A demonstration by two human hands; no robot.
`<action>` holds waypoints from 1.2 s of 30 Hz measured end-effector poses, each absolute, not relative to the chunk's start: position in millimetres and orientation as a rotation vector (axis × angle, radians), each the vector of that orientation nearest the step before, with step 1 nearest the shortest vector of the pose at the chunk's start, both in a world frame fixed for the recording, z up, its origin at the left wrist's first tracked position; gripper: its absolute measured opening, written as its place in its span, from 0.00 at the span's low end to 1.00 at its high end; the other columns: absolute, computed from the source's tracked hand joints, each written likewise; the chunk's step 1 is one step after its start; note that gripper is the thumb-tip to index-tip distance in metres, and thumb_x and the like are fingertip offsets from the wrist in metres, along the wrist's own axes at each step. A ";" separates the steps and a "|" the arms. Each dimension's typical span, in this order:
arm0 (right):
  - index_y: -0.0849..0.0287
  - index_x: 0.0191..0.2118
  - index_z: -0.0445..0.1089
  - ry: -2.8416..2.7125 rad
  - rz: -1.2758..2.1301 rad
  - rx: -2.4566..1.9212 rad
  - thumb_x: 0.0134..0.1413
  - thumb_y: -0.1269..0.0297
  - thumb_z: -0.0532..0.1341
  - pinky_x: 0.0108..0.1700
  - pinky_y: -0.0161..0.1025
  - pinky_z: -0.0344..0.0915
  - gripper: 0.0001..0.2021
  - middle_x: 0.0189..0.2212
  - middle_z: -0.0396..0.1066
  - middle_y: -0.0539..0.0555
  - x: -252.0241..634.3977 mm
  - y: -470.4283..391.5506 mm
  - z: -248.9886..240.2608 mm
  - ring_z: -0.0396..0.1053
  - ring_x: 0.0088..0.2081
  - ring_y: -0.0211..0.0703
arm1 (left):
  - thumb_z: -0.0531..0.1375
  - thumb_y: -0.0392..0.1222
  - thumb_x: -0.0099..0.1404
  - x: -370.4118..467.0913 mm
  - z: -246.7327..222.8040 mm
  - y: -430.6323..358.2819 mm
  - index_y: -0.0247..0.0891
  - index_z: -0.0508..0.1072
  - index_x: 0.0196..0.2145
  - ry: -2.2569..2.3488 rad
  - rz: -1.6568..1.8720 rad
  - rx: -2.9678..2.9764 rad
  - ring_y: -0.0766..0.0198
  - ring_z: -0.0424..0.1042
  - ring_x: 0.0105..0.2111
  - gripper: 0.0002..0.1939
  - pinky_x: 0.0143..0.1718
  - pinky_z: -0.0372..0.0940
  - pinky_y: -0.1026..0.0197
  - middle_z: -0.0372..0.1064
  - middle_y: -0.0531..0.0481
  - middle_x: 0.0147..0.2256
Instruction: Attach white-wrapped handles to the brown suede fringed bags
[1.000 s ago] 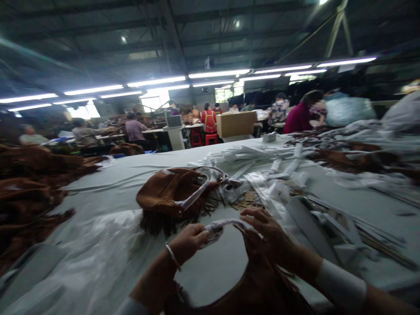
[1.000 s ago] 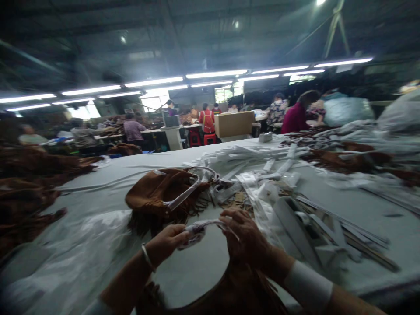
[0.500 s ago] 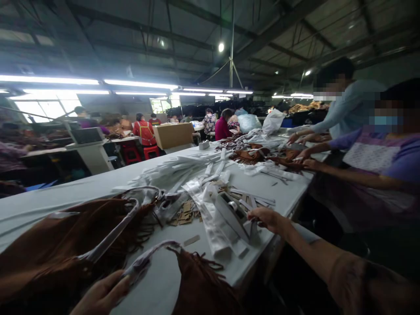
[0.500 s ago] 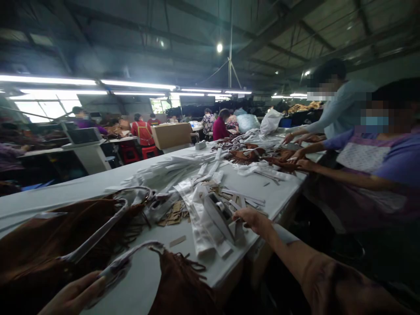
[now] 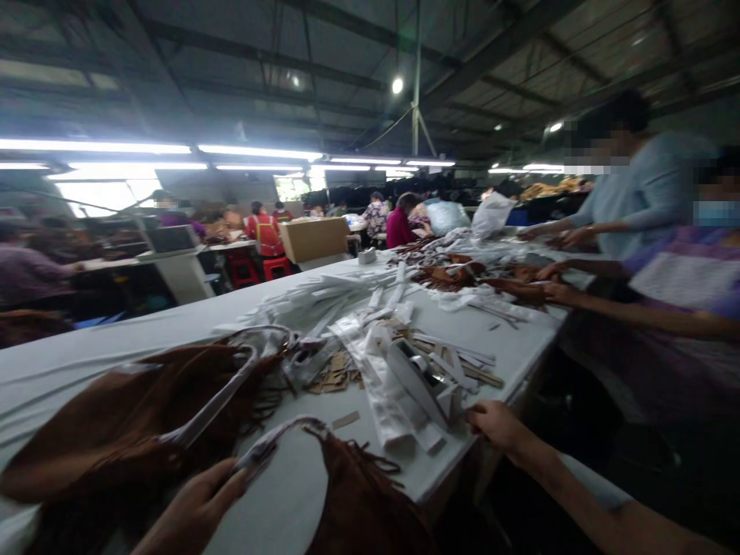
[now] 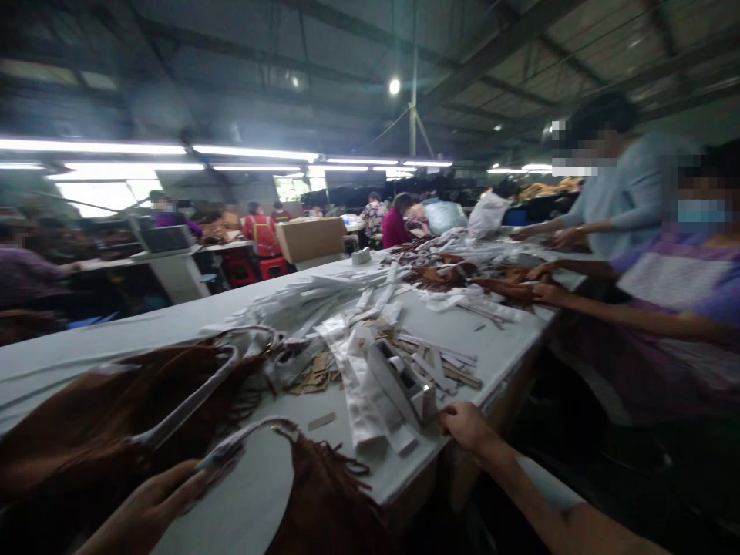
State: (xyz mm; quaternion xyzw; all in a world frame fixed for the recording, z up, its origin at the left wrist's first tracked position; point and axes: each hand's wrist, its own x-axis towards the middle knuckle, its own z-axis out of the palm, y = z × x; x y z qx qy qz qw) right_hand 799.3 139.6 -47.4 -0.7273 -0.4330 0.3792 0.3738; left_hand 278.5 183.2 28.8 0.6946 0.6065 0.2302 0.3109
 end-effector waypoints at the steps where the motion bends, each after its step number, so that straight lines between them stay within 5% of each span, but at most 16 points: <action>1: 0.57 0.16 0.66 -1.178 0.920 -1.879 0.39 0.51 0.60 0.24 0.36 0.52 0.15 0.17 0.65 0.53 793.9 136.2 -56.9 0.60 0.21 0.40 | 0.55 0.68 0.57 280.1 32.6 178.7 0.37 0.74 0.29 1.565 0.587 1.840 0.58 0.67 0.31 0.28 0.34 0.64 0.61 0.70 0.50 0.28; 9: 0.59 0.27 0.75 -1.479 1.505 -1.211 0.47 0.45 0.65 0.23 0.35 0.51 0.19 0.20 0.67 0.51 605.5 150.1 -21.7 0.57 0.21 0.36 | 0.54 0.52 0.62 288.3 32.9 161.2 0.36 0.67 0.26 1.596 0.662 1.806 0.66 0.55 0.26 0.16 0.28 0.51 0.64 0.56 0.55 0.24; 15: 0.61 0.21 0.70 -1.362 1.638 -0.976 0.45 0.48 0.65 0.17 0.32 0.45 0.19 0.13 0.61 0.48 452.3 179.7 8.4 0.52 0.15 0.31 | 0.53 0.43 0.65 295.5 32.0 151.2 0.35 0.70 0.25 1.666 0.736 2.042 0.63 0.61 0.30 0.14 0.34 0.55 0.61 0.63 0.50 0.26; 24: 0.61 0.22 0.65 -1.226 1.751 -1.245 0.39 0.49 0.66 0.14 0.30 0.42 0.19 0.14 0.62 0.47 438.9 187.7 -4.8 0.52 0.13 0.30 | 0.54 0.36 0.63 296.9 24.6 145.2 0.34 0.72 0.33 1.846 0.685 2.282 0.50 0.64 0.44 0.07 0.51 0.61 0.49 0.70 0.39 0.37; 32: 0.60 0.28 0.61 -0.996 2.100 -1.266 0.57 0.58 0.60 0.15 0.26 0.41 0.13 0.17 0.57 0.43 443.6 184.1 2.0 0.52 0.15 0.28 | 0.51 0.32 0.65 307.9 33.0 134.0 0.32 0.73 0.39 1.957 0.488 2.329 0.46 0.60 0.57 0.12 0.57 0.61 0.48 0.69 0.35 0.46; 36: 0.59 0.24 0.59 -0.914 2.184 -1.367 0.62 0.56 0.57 0.15 0.26 0.41 0.17 0.15 0.55 0.43 443.9 184.8 3.9 0.51 0.14 0.28 | 0.46 0.27 0.65 317.9 36.9 129.5 0.31 0.74 0.41 2.056 0.346 2.324 0.45 0.53 0.63 0.17 0.60 0.58 0.45 0.68 0.33 0.51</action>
